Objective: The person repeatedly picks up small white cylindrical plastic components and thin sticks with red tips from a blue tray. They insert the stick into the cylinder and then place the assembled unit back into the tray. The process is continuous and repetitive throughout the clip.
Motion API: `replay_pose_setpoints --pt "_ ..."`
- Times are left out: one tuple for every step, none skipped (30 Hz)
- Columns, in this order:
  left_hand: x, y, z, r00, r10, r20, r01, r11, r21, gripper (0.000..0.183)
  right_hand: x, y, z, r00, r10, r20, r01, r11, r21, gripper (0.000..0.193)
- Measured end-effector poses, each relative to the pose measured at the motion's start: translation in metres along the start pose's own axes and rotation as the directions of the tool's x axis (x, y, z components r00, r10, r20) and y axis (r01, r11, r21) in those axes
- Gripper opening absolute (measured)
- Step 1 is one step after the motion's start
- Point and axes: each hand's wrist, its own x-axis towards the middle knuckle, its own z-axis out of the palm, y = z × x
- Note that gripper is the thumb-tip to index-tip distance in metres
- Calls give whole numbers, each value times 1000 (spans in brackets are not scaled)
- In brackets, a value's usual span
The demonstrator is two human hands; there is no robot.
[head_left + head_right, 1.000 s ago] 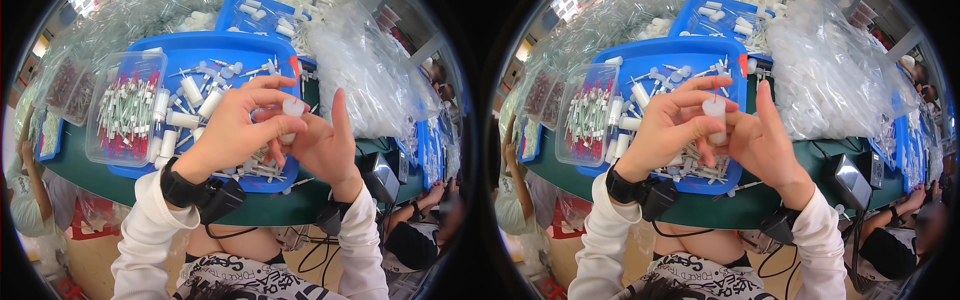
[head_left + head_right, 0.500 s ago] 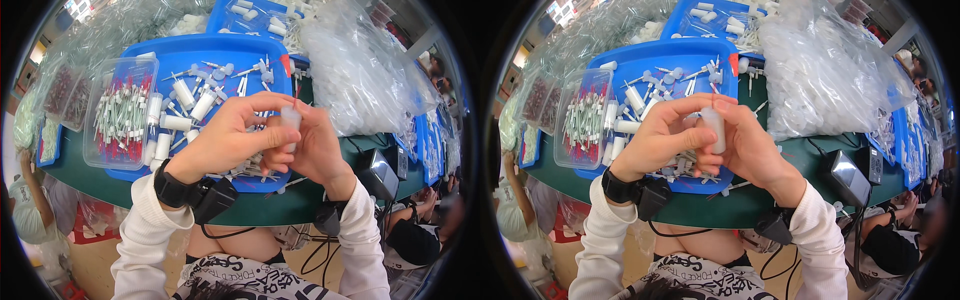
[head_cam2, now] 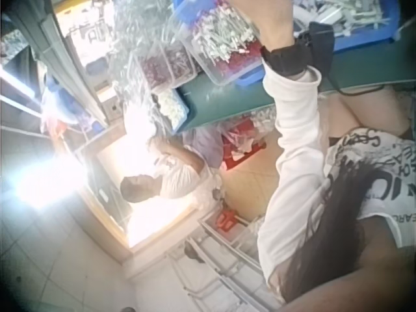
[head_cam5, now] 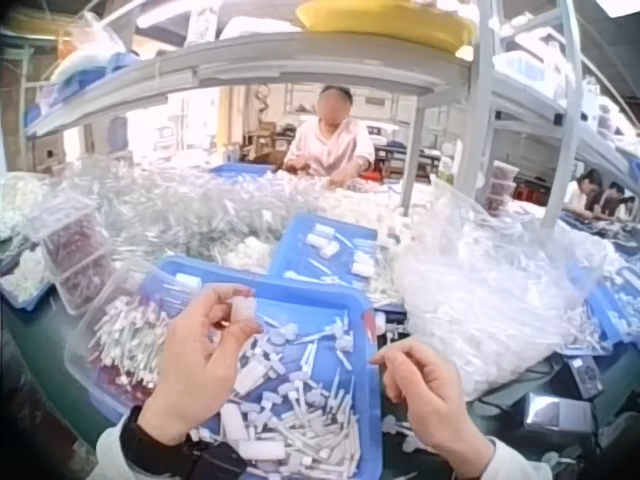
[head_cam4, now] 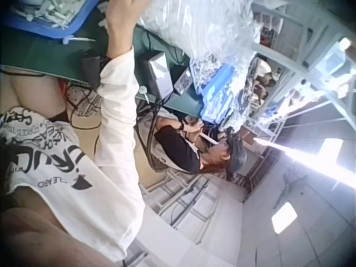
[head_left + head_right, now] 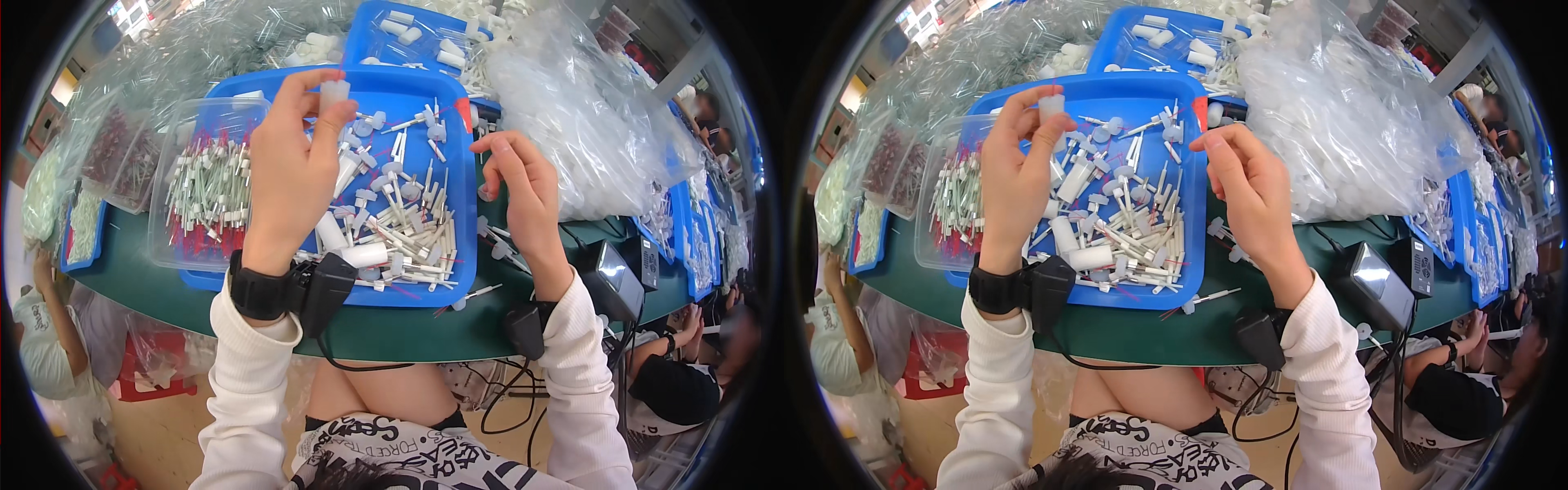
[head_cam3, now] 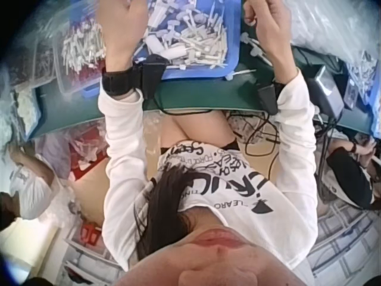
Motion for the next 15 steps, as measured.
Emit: replay_pose_setpoints --pt "0 -2 0 1000 -2 6 2 1000 1 27 0 1 0 1000 -10 -8 10 1000 -1 24" --pt "0 -1 -1 1000 -25 4 25 999 26 28 1 1 1 1000 -18 -17 17 1000 -18 23" --pt "0 0 -3 999 -50 0 50 998 50 29 3 2 2 999 -25 -26 24 999 -36 22" --pt "0 0 -4 997 -74 -4 74 995 73 30 4 1 3 999 -33 -34 31 998 -55 20" --pt "0 -1 -6 997 -70 31 63 978 197 31 5 -3 5 998 -60 1 59 984 -166 21" --pt "-1 -8 -8 995 -75 67 50 946 320 32 6 -8 10 996 -80 41 88 958 -271 21" --pt "-2 -14 -8 991 -84 102 31 899 437 33 7 -12 15 992 -95 83 120 920 -372 22" --pt "-3 -19 -5 998 43 45 -59 885 462 34 9 -14 21 979 -120 164 186 855 -484 21" --pt "-2 -23 -3 985 173 -8 -147 859 490 35 11 -19 29 960 -135 246 258 770 -584 21" --pt "-1 -24 -2 952 301 -57 -229 821 523 35 13 -22 37 935 -137 328 331 669 -665 20" --pt "-1 -24 -3 957 284 -61 -220 846 486 35 14 -24 46 929 -88 361 346 555 -756 22" --pt "0 -20 -2 961 270 -61 -216 869 445 34 14 -22 50 930 -66 361 341 520 -783 23" --pt "1 -16 -2 965 256 -60 -211 890 403 34 14 -17 54 932 -44 360 335 484 -808 24" --pt "2 -12 -1 971 235 -47 -202 907 368 32 14 -13 55 934 -21 357 329 447 -832 25" --pt "2 -9 -3 976 214 -37 -189 921 340 30 15 -12 55 933 -57 356 338 486 -806 26"
